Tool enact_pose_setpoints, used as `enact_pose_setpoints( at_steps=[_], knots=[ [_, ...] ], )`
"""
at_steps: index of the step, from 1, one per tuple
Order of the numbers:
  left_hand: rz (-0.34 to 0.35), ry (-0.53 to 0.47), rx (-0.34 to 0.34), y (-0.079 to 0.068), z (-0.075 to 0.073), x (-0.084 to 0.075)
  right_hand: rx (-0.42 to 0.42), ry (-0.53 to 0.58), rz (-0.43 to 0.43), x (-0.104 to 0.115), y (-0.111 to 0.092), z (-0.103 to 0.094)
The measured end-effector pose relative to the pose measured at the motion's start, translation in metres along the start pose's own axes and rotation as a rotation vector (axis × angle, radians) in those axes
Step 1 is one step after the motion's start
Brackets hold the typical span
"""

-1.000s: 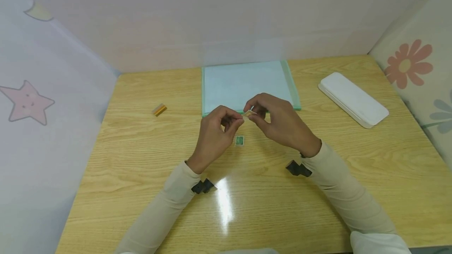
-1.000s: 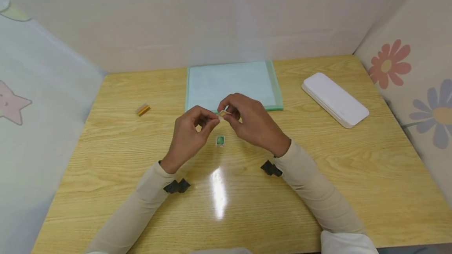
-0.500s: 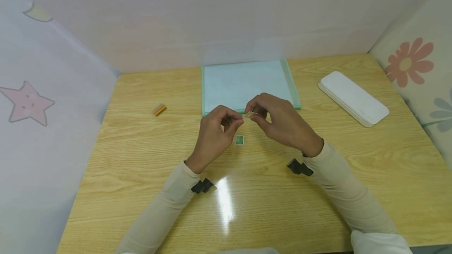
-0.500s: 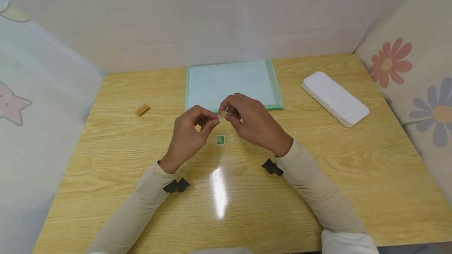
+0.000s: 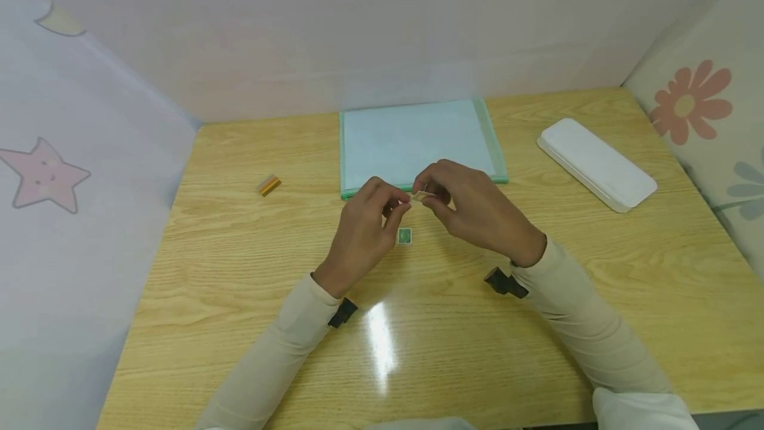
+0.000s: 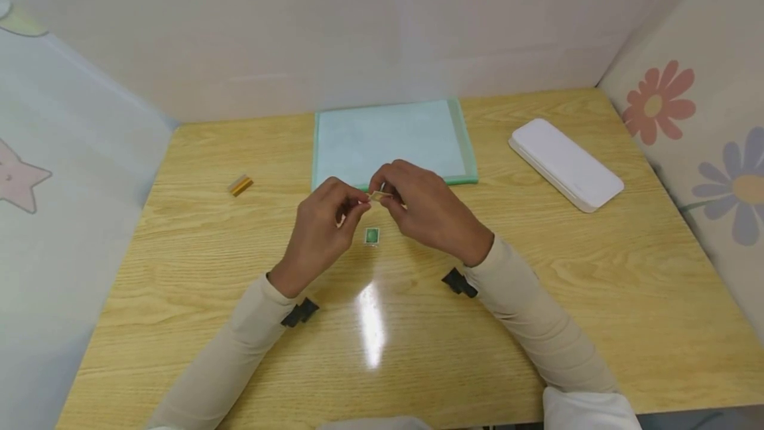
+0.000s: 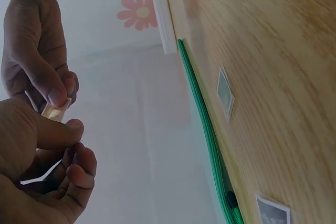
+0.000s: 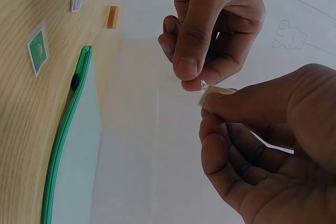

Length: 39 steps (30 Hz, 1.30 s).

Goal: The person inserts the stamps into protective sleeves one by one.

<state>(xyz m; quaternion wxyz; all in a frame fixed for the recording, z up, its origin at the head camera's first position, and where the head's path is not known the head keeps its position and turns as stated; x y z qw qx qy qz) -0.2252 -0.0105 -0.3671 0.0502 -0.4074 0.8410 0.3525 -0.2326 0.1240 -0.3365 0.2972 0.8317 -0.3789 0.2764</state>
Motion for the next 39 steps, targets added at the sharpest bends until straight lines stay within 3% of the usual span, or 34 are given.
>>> enact_pose_setpoints(
  at_steps=[5, 14, 21, 27, 39],
  knots=[
    [0.028, 0.024, 0.022, 0.0, 0.0, -0.002, 0.02, 0.004, 0.011, -0.004, 0.0, 0.001],
    [-0.124, -0.226, 0.065, 0.0, 0.0, 0.013, -0.061, 0.171, 0.03, -0.018, -0.001, -0.013],
    [-0.156, -0.267, 0.051, 0.0, -0.001, 0.016, -0.115, 0.323, 0.055, -0.022, -0.001, -0.017],
    [-0.154, -0.266, 0.02, 0.002, -0.005, 0.015, -0.156, 0.317, 0.017, -0.017, 0.0, -0.018],
    [-0.149, -0.276, -0.016, 0.002, -0.006, 0.015, -0.152, 0.291, 0.056, -0.017, 0.002, -0.009]
  ],
)
Point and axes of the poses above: each hand's wrist, its own y-axis towards the middle knuckle, its own z-axis out of the palm, x = y × z, the point moved 8 cm from there along y, towards the middle knuckle, and after that the axes turned 9 degrees about y, right-handed, at the moved point
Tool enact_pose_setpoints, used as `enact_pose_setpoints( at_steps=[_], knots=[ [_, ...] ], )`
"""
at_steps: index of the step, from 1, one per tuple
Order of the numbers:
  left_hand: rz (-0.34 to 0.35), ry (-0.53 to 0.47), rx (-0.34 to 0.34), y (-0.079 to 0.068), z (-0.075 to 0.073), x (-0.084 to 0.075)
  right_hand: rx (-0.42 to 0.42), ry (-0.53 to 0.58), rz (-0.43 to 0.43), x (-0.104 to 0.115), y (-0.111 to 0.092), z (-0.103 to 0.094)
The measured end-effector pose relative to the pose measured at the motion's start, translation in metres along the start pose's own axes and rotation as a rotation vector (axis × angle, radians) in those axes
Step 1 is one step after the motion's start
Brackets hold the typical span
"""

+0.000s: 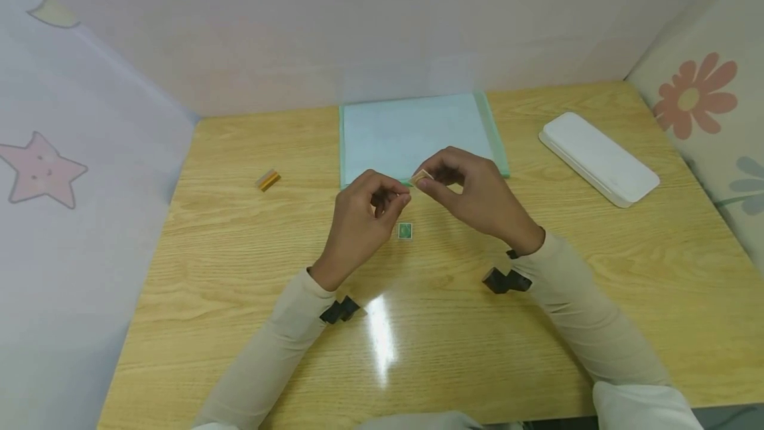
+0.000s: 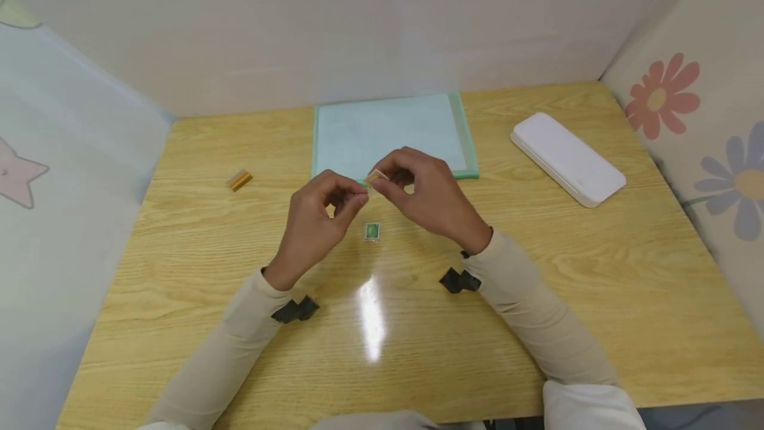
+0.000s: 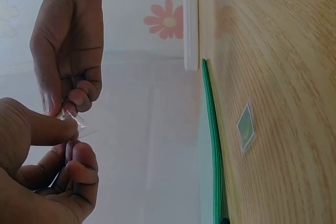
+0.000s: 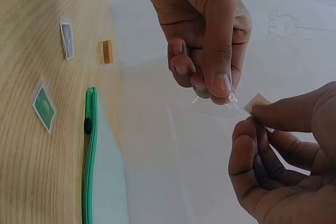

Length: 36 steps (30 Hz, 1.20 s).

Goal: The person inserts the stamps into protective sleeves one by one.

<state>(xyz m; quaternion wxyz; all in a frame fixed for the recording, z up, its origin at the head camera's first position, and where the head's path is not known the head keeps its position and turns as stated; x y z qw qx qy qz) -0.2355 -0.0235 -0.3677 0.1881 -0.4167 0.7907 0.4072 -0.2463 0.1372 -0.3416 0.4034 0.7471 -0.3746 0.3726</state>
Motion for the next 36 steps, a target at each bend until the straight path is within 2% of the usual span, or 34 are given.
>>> enact_pose_setpoints(
  at_steps=[17, 29, 36],
  knots=[
    [-0.011, -0.028, -0.006, 0.0, -0.001, -0.0005, -0.009, -0.043, -0.028, -0.0006, -0.0011, 0.0009],
    [-0.007, -0.014, -0.018, 0.0004, -0.0014, -0.0019, -0.025, -0.108, -0.042, 0.0067, -0.0003, 0.0003],
    [0.001, -0.006, -0.015, 0.0005, -0.0009, -0.0016, -0.031, -0.11, -0.044, 0.0073, -0.0006, 0.0001]
  ],
)
Point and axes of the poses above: each hand's wrist, its own y-axis towards the middle knuckle, its own z-axis out of the palm, x = y × z, the point moved 8 cm from there along y, towards the middle knuckle, and after that the axes turned 9 degrees about y, right-handed, at the moved point
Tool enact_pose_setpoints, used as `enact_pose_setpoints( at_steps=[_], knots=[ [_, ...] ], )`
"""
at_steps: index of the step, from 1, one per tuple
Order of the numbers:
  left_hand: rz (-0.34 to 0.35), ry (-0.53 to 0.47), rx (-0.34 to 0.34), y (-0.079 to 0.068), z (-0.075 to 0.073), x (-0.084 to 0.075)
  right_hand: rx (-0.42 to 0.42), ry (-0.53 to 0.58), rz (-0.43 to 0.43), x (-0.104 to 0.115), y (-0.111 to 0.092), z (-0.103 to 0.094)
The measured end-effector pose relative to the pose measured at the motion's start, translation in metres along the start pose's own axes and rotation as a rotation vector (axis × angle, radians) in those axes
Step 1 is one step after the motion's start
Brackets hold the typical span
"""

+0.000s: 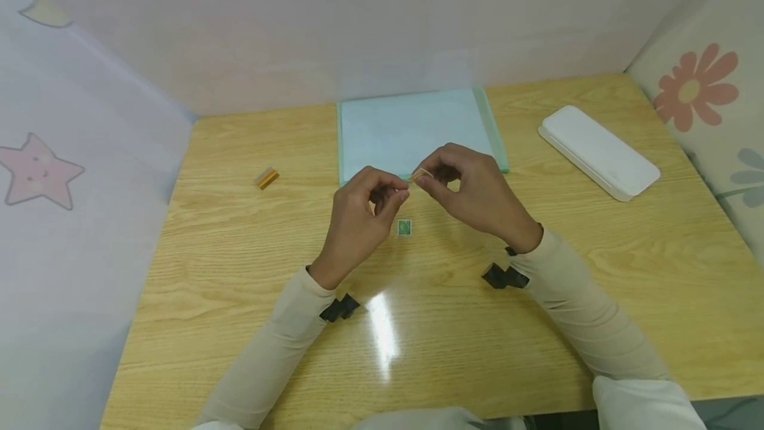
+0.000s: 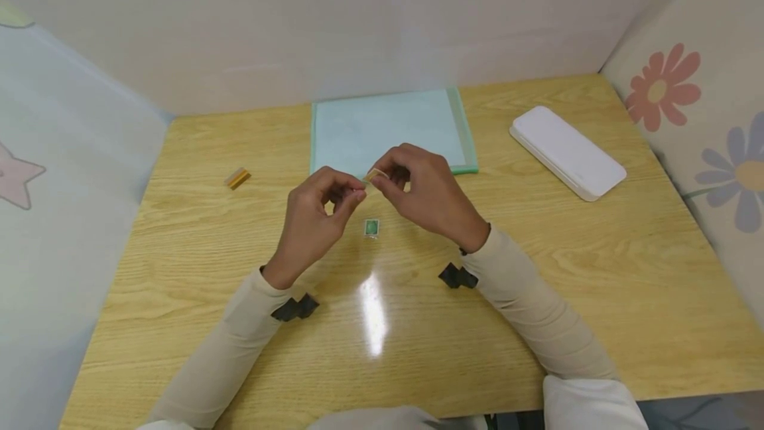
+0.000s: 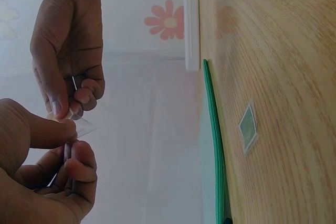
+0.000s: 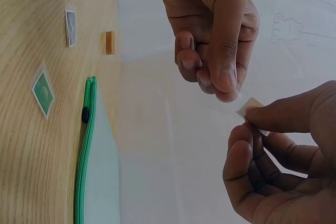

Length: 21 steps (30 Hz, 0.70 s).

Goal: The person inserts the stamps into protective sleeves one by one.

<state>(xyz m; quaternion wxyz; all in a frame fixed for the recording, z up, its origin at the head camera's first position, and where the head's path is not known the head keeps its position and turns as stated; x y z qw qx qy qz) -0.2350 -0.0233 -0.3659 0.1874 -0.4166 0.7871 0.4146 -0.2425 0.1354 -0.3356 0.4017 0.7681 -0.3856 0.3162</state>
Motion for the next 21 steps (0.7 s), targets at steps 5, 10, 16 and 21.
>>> enact_pose_setpoints(
  at_steps=[5, 10, 16, 21],
  knots=[
    [-0.004, -0.003, 0.001, 0.0003, -0.0005, -0.0008, 0.002, -0.002, 0.003, 0.0005, 0.0006, -0.0003],
    [-0.004, -0.007, 0.0, 0.0006, -0.0004, -0.0014, 0.015, -0.009, 0.011, -0.0001, 0.001, -0.0001],
    [-0.009, -0.016, 0.006, 0.001, 0.0002, -0.0009, 0.031, -0.017, 0.022, -0.0004, 0.0008, -0.0001],
    [-0.017, -0.029, 0.014, 0.001, 0.0005, -0.0007, 0.038, -0.016, 0.029, -0.0008, 0.0002, -0.0004]
  ],
)
Point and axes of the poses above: each hand's wrist, its own y-axis towards the middle knuckle, its own z-axis out of the palm, x = y × z, the point moved 8 cm from there along y, towards the middle knuckle, and after that the axes turned 9 degrees about y, right-handed, at the moved point
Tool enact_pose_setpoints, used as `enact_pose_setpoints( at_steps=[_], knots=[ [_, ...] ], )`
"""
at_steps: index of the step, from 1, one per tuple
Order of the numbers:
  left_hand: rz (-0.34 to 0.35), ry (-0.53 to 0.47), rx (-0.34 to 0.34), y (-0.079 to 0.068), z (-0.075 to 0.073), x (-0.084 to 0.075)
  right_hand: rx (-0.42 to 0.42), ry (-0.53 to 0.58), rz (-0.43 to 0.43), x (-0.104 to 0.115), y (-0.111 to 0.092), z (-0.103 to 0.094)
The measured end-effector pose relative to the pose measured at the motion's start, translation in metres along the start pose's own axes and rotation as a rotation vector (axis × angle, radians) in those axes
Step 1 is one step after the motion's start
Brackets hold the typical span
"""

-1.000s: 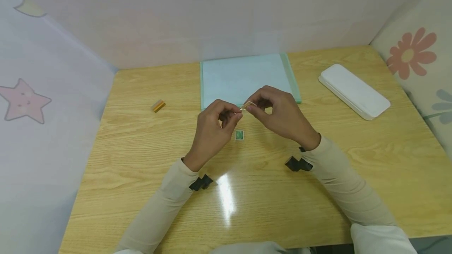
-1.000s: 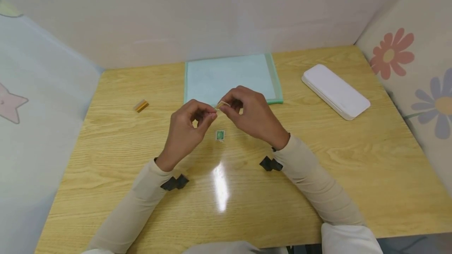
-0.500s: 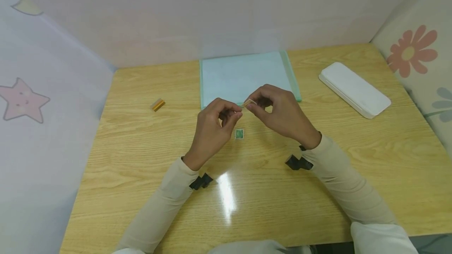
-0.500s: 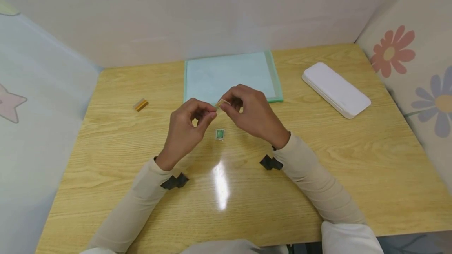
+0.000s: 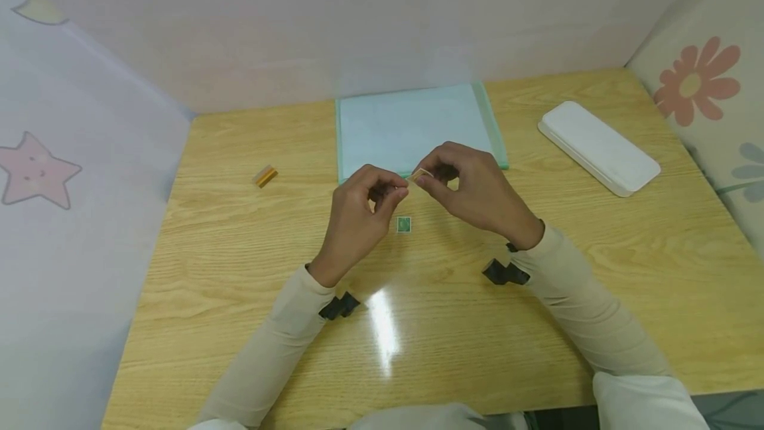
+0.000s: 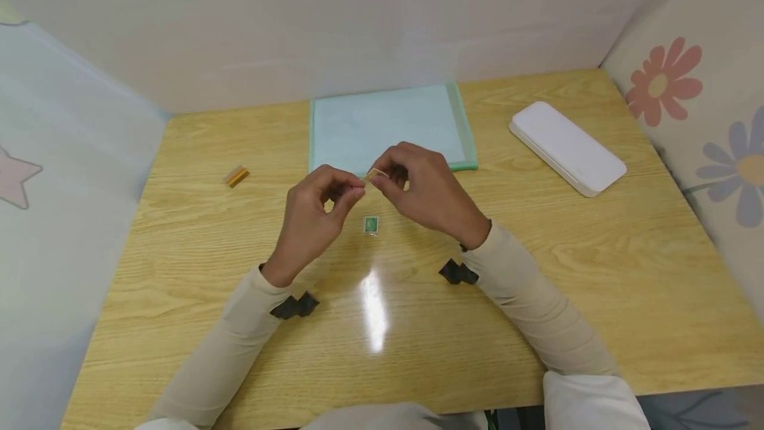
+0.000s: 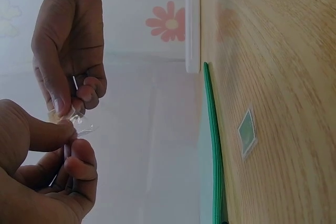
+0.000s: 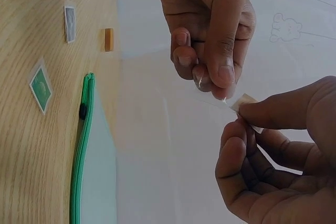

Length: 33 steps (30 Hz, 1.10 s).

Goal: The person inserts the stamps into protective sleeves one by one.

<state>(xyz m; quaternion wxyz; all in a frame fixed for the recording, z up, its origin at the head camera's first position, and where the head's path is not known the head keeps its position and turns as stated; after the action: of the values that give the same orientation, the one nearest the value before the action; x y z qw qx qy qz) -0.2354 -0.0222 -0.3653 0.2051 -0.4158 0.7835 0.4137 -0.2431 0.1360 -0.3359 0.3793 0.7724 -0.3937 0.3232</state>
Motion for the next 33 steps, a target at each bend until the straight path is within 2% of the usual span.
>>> enact_pose_setpoints(
  at_steps=[12, 24, 33],
  knots=[
    [-0.01, -0.051, 0.014, 0.0005, 0.0006, 0.0009, -0.004, -0.016, -0.034, 0.0019, 0.0, -0.0007],
    [0.029, 0.027, 0.003, 0.0002, 0.0014, -0.0009, 0.032, -0.035, -0.004, -0.0001, 0.0005, 0.0009],
    [0.055, 0.037, -0.01, -0.0001, 0.0008, -0.0028, 0.035, -0.024, 0.009, 0.0, 0.0, 0.0003]
  ],
)
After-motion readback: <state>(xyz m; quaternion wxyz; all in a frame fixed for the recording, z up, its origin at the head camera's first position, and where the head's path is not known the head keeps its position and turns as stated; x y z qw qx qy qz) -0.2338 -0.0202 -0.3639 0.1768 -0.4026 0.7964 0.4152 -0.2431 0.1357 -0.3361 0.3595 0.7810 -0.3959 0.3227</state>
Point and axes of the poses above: each hand's wrist, its own y-axis towards the middle knuckle, its own z-axis out of the palm, x = y × z, the point moved 8 cm from there along y, towards the middle knuckle, and after that the axes turned 9 degrees about y, right-handed, at the moved point
